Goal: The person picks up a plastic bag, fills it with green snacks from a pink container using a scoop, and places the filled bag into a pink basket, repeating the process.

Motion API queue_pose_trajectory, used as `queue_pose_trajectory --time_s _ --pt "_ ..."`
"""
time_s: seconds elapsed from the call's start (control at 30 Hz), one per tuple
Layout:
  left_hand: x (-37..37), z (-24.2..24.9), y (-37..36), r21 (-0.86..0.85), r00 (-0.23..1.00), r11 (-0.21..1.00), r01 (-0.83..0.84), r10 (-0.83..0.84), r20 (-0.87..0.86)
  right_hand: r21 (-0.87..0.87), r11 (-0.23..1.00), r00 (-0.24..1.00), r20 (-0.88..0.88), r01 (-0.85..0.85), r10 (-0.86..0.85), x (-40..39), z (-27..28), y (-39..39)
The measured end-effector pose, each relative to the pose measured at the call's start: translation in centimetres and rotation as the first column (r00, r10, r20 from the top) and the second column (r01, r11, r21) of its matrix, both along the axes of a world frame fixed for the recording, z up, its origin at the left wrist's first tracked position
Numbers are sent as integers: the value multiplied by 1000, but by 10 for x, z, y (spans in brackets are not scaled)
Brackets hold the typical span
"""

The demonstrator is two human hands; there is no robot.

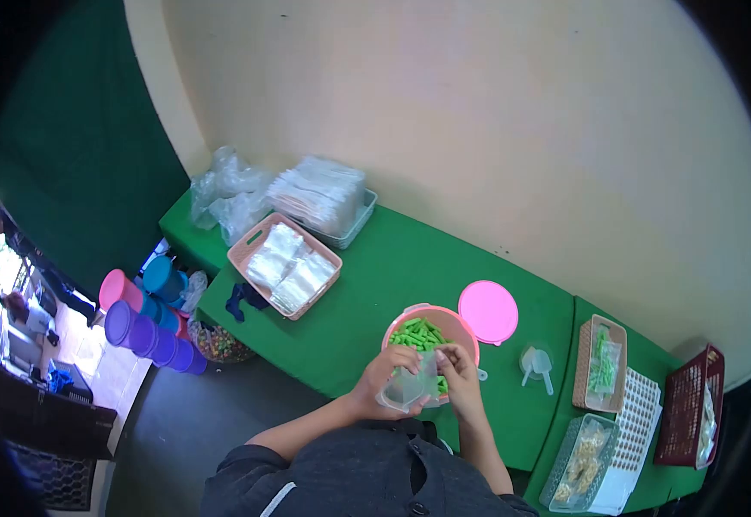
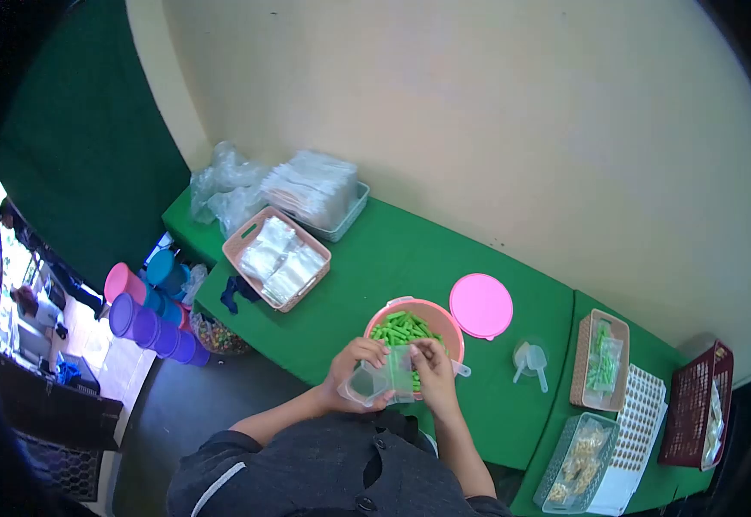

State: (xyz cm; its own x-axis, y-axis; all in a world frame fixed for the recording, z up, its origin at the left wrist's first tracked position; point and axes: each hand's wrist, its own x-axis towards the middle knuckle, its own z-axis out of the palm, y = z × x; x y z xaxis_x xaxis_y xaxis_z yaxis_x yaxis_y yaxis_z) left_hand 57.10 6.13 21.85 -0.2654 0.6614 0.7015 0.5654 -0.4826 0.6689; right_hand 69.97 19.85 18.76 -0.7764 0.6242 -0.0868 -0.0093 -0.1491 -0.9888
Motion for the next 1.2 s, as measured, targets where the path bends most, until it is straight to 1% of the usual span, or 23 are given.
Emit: queue_pose_trajectory --time_s 0.03,0.1,0.13,0.2,0.33,0.37,0.4,0.43,0.47,0.5,0.53,0.57,0.6,0.63,0.7,0.73,0.8,0.93,1.0,1.03,1.1,1.13,1.2 --pt "0 -4 -3 1 1000 1000 -18 18 -1 1 1000 1000 -1 -18 18 2 -10 0" --pt "3 -12 -7 -9 982 998 69 -67 175 -305 952 1000 6 11 -9 -3 2 -6" --pt "4 -15 -9 -11 983 999 50 -47 178 -397 917 999 10 49 -49 -7 9 -14" --pt "10 -17 -16 10 956 992 123 -121 266 -423 906 1000 14 23 -19 -5 -10 -12" --pt "13 -15 -21 10 943 993 117 -114 313 -434 901 999 42 -3 24 -3 -35 -10" --pt "14 -17 -21 3 928 992 123 -116 354 -432 902 999 41 -14 35 -5 -39 -13" --pt "14 -18 -22 -5 911 991 132 -119 394 -434 901 999 32 17 -4 -10 -43 -20" --pt "14 -18 -24 -7 912 992 124 -111 394 -438 898 999 24 50 -44 -13 -48 -26" --pt "16 -19 -26 -20 918 981 192 -173 357 -254 962 994 43 104 -96 -16 -58 -29" --pt "19 -21 -33 -41 917 966 255 -228 327 -265 960 995 51 95 -85 -17 -57 -36" --pt "20 -20 -33 -43 917 967 249 -222 330 -184 978 995 21 95 -93 -20 -52 -36" --pt "22 -19 -31 19 917 976 218 -212 339 -103 990 995 -9 97 -98 -22 -45 -37" --pt "24 -18 -30 82 916 979 185 -202 348 -232 970 996 70 77 -62 -21 -39 -35" --pt "26 -20 -28 83 916 980 181 -199 347 -231 970 996 70 73 -58 -21 -39 -34" --pt "28 -22 -23 163 899 967 198 -245 364 -315 945 977 210 83 -16 -21 -38 -28" --pt "28 -23 -19 167 897 964 208 -256 360 -311 946 978 207 91 -26 -19 -44 -26" --pt "28 -21 -11 205 877 948 244 -306 370 -463 882 995 83 86 -53 -14 -51 -24" --pt "27 -15 -4 147 893 947 285 -318 317 -502 858 994 32 105 -103 -9 -40 -20" --pt "29 -12 -3 195 867 943 271 -327 376 -628 769 991 33 120 -128 -9 -48 -20" --pt "28 -14 -3 194 868 943 271 -326 375 -628 769 991 32 119 -127 -10 -45 -21" --pt "26 -18 -5 157 874 949 274 -314 370 -731 683 998 -45 -3 -43 -11 -37 -25" --pt "25 -19 -5 156 874 949 274 -314 371 -732 682 998 -44 -2 -44 -11 -42 -24" --pt "23 -18 -4 141 894 959 248 -282 348 -860 470 972 -235 -198 -21 -11 -62 -21"
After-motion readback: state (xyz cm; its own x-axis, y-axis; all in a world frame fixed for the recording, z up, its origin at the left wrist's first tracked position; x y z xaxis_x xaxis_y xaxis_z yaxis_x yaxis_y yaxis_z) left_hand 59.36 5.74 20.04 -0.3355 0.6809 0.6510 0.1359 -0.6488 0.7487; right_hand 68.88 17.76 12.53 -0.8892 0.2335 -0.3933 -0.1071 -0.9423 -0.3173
